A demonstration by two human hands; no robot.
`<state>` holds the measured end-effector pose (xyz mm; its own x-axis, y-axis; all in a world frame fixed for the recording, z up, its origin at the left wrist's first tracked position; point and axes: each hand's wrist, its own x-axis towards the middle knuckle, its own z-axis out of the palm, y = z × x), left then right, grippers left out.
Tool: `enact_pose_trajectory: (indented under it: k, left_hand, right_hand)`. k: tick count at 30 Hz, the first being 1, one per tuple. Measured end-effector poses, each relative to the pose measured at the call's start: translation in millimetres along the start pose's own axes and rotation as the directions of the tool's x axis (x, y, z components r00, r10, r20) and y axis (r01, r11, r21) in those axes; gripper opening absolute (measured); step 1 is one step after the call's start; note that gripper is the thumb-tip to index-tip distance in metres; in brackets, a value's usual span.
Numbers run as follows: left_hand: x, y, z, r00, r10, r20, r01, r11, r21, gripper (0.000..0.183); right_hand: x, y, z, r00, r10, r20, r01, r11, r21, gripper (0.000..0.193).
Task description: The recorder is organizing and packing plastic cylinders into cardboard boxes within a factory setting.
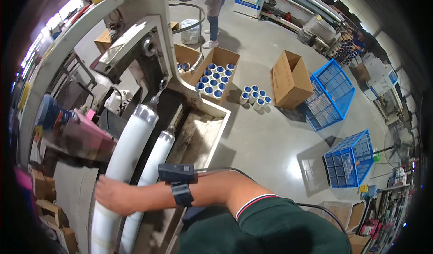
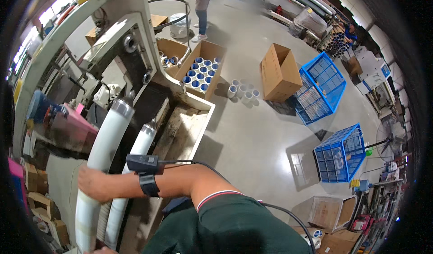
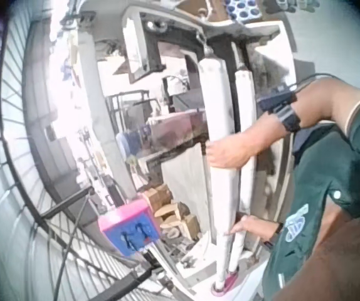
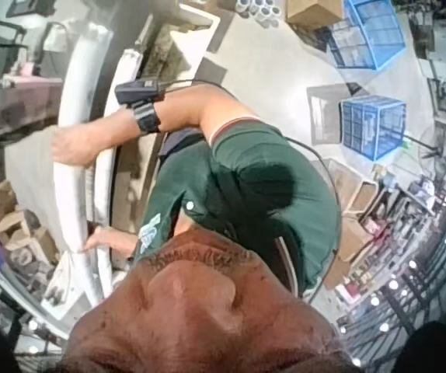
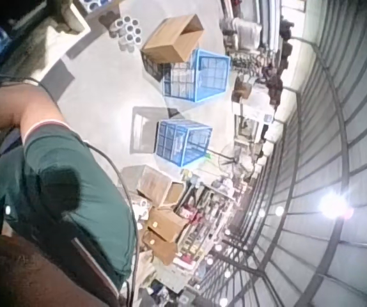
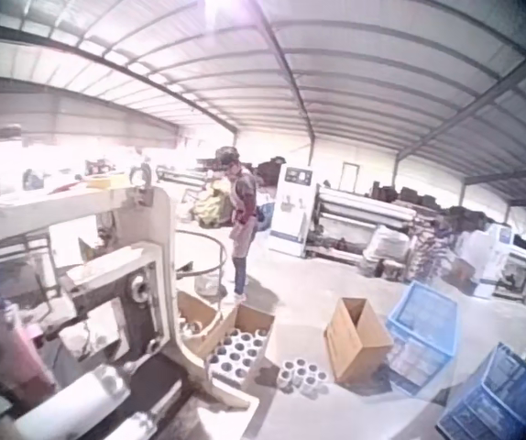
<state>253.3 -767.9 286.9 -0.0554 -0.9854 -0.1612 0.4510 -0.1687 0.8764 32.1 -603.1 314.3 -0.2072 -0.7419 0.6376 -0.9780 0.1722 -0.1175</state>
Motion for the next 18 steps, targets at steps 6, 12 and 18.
enact_pose_trajectory:
  k: [6,12,18]
  left_hand:
    - [-37,-34,62,0.999,0.009,-0.052,-0.008,1.000,0.006,0.085]
    - [-86,-70,125,0.999,-0.038,-0.027,0.037,0.997,-0.062,0.086]
    - [-170,-125,193,0.989,-0.139,0.058,0.147,0.973,-0.176,0.086]
  right_hand:
    - [-3,32,-16,0.997,-0.066,0.032,0.063,0.994,0.093,0.046]
    - [-39,148,-90,0.982,-0.027,0.185,0.001,0.991,0.136,0.074]
    - [-106,276,-152,0.975,0.133,0.178,-0.189,0.915,0.357,0.083]
